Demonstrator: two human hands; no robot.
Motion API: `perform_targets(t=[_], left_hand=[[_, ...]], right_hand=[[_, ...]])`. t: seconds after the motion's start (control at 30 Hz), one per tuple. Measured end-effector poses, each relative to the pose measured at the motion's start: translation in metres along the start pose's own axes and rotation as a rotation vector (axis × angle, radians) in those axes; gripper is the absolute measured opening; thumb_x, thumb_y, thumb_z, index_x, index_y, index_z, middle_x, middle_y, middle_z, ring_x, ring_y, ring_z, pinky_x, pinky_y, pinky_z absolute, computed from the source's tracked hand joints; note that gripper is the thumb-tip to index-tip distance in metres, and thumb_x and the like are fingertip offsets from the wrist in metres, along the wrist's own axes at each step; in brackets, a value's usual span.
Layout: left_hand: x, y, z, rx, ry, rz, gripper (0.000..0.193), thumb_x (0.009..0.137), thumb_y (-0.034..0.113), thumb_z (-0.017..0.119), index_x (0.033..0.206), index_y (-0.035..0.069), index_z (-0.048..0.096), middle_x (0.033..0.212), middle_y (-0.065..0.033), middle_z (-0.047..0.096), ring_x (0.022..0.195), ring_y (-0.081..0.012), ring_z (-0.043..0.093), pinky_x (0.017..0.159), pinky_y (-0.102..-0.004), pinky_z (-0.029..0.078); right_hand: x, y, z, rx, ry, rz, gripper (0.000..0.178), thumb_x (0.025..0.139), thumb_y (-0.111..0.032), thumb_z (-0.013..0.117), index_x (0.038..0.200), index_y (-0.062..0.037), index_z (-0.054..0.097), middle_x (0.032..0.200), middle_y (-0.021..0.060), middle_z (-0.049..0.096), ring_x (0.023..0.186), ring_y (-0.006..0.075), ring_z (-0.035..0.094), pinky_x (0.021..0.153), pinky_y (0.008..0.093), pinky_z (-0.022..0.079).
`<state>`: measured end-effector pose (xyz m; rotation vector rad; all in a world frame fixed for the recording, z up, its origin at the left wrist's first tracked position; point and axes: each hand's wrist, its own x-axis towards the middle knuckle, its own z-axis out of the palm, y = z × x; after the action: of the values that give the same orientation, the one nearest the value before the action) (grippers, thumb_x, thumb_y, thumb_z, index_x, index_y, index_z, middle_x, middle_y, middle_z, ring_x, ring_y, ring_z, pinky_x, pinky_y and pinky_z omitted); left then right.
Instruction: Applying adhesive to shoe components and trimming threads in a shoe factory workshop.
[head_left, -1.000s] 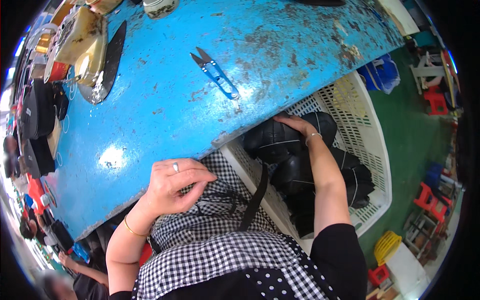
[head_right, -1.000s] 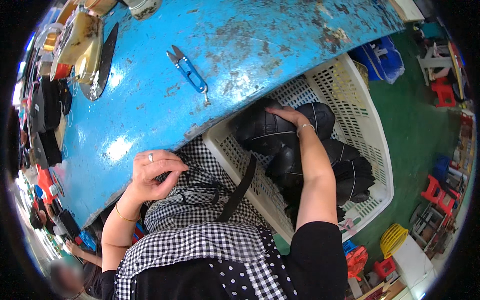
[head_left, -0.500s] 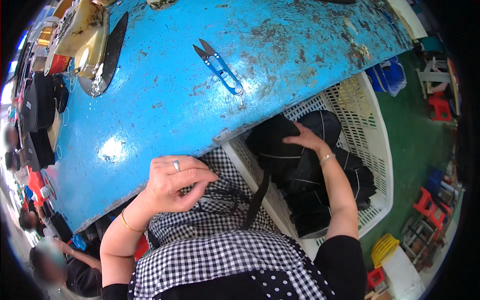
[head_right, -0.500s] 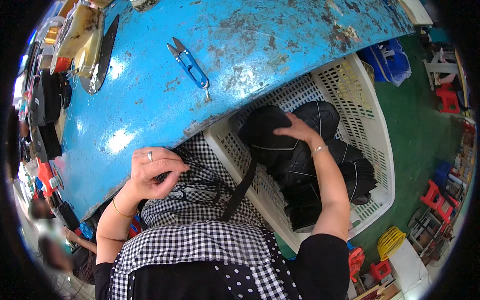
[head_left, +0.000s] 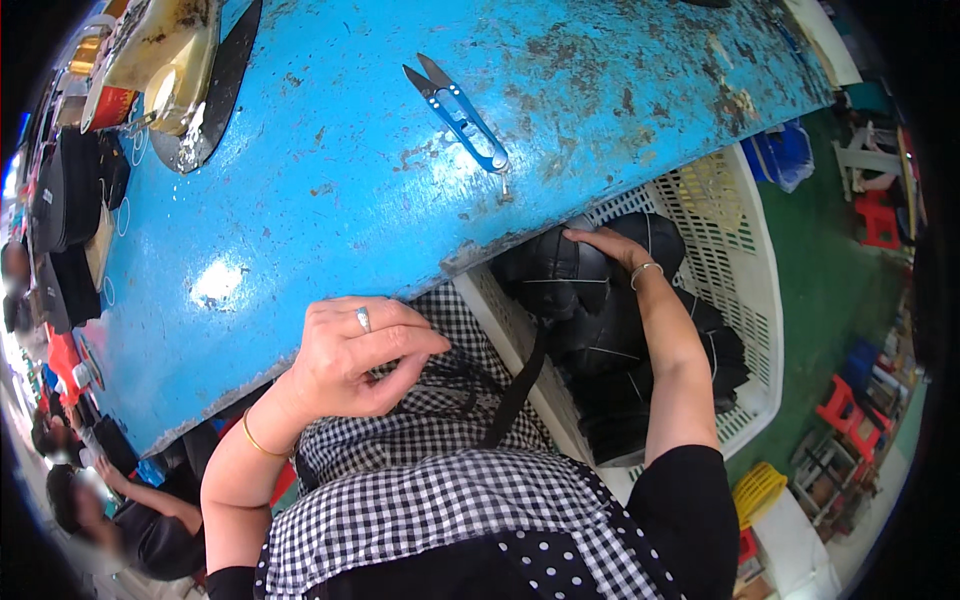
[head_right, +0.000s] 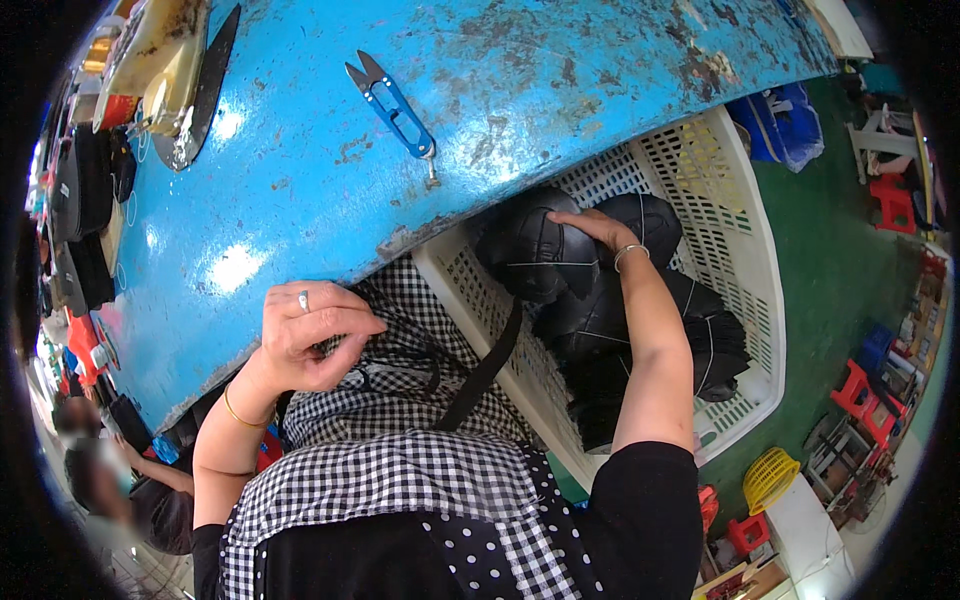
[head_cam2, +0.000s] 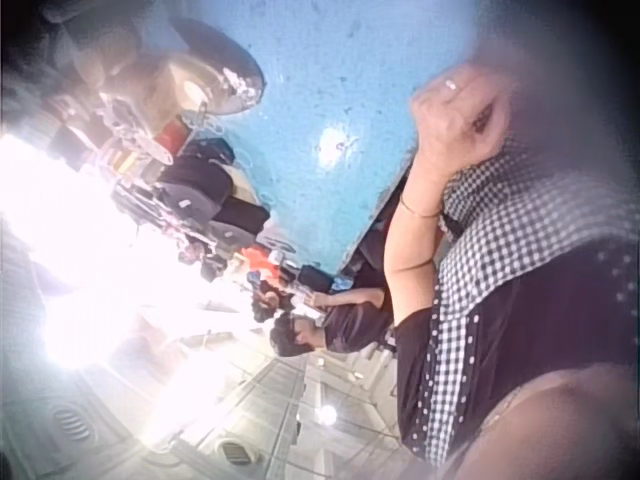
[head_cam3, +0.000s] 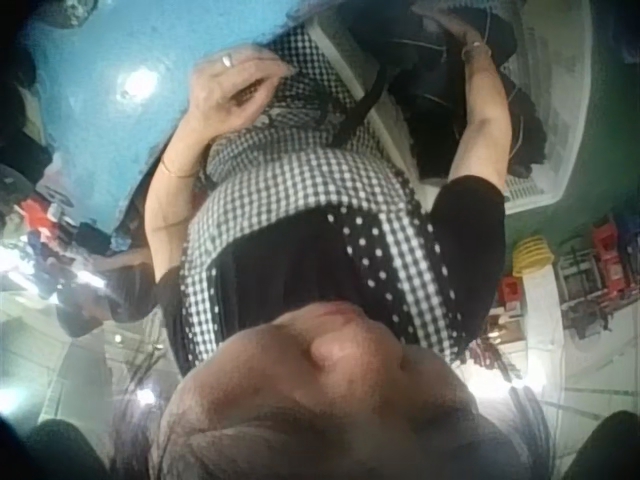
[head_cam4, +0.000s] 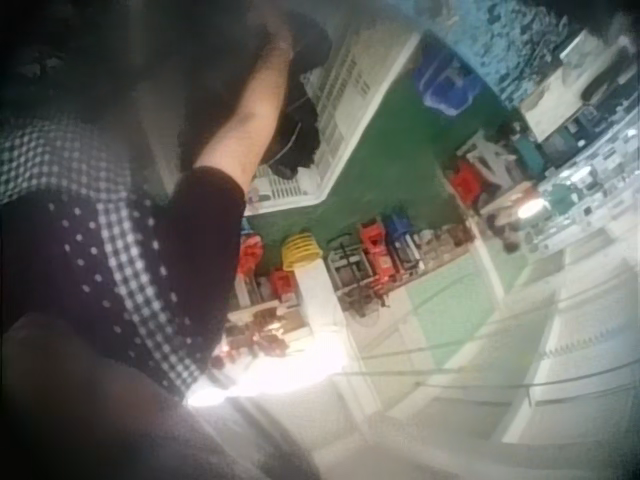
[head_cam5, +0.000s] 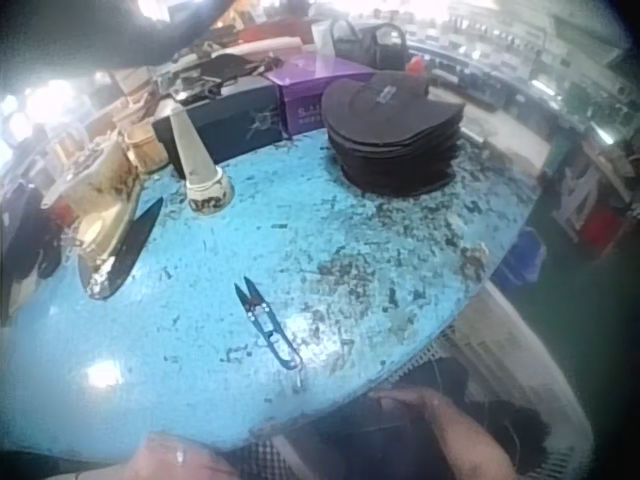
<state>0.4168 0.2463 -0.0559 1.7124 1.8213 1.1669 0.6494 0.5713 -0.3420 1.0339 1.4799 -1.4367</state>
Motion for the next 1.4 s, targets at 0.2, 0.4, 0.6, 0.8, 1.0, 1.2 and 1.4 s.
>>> perform_targets(t=[0.2,0.4,0.6,0.8,1.0,1.2,1.4], left_hand=[[0.000,-0.002,-0.003,-0.017,-0.013,0.014,0.024,0.065,-0.006,0.069,0.084,0.009,0.074,0.075,-0.0049,0.069,0.061,-0.0173,0.067,0.052,-0.0273,0.051],[0.000,-0.001,-0.005,0.012,-0.061,-0.018,0.024,0.065,-0.004,0.071,0.084,0.010,0.075,0.078,-0.0025,0.070,0.063,-0.0166,0.068,0.053,-0.0270,0.053],[0.002,-0.001,-0.006,0.010,-0.079,-0.016,0.023,0.066,-0.004,0.071,0.084,0.010,0.074,0.078,-0.0028,0.070,0.064,-0.0171,0.068,0.055,-0.0279,0.054],[0.002,-0.001,-0.004,0.000,-0.018,-0.008,0.021,0.069,-0.003,0.070,0.086,0.009,0.073,0.079,-0.0039,0.071,0.067,-0.0193,0.069,0.056,-0.0301,0.054],[-0.002,-0.003,-0.001,0.001,0.001,0.017,0.020,0.072,-0.002,0.069,0.089,0.008,0.072,0.077,-0.0047,0.069,0.064,-0.0217,0.067,0.055,-0.0317,0.052],[0.000,0.002,-0.008,-0.100,-0.014,0.032,0.022,0.079,-0.003,0.069,0.100,0.004,0.073,0.078,-0.0050,0.070,0.067,-0.0151,0.067,0.061,-0.0262,0.052],[0.011,0.050,-0.035,-0.848,-0.323,-0.255,0.040,0.095,0.017,0.063,0.131,0.000,0.056,0.108,-0.0160,0.068,0.093,-0.0195,0.067,0.079,-0.0333,0.056]], right_hand=[[-0.065,-0.007,0.026,-0.271,0.132,-0.203,0.117,0.068,-0.073,0.074,0.146,0.0090,0.043,0.155,0.0252,0.037,0.145,0.0356,0.035,0.119,0.0427,0.030],[-0.066,0.028,0.059,-0.154,0.202,-0.312,0.118,0.069,-0.053,0.084,0.154,0.0015,0.023,0.151,0.0255,0.043,0.141,0.0368,0.041,0.118,0.0399,0.031],[-0.032,0.029,0.052,0.187,0.304,-0.235,0.114,0.066,-0.038,0.088,0.153,0.0024,0.027,0.145,0.0229,0.049,0.136,0.0345,0.047,0.114,0.0371,0.036],[-0.074,0.036,0.082,0.633,0.364,-0.404,0.099,0.068,-0.022,0.085,0.147,0.0071,0.035,0.136,0.0200,0.056,0.124,0.0287,0.054,0.106,0.0356,0.043],[-0.179,0.045,0.082,1.107,0.530,-0.550,0.062,0.079,-0.015,0.075,0.134,0.0040,0.053,0.125,0.0151,0.064,0.112,0.0270,0.064,0.098,0.0375,0.051],[-0.315,0.024,0.096,1.281,0.862,-0.910,0.052,0.084,-0.020,0.068,0.129,0.0033,0.058,0.122,0.0133,0.067,0.109,0.0265,0.066,0.100,0.0411,0.053],[-0.387,-0.055,0.127,0.824,0.758,-1.244,0.073,0.074,-0.016,0.071,0.140,0.0053,0.047,0.128,0.0178,0.061,0.117,0.0302,0.062,0.105,0.0417,0.049]])
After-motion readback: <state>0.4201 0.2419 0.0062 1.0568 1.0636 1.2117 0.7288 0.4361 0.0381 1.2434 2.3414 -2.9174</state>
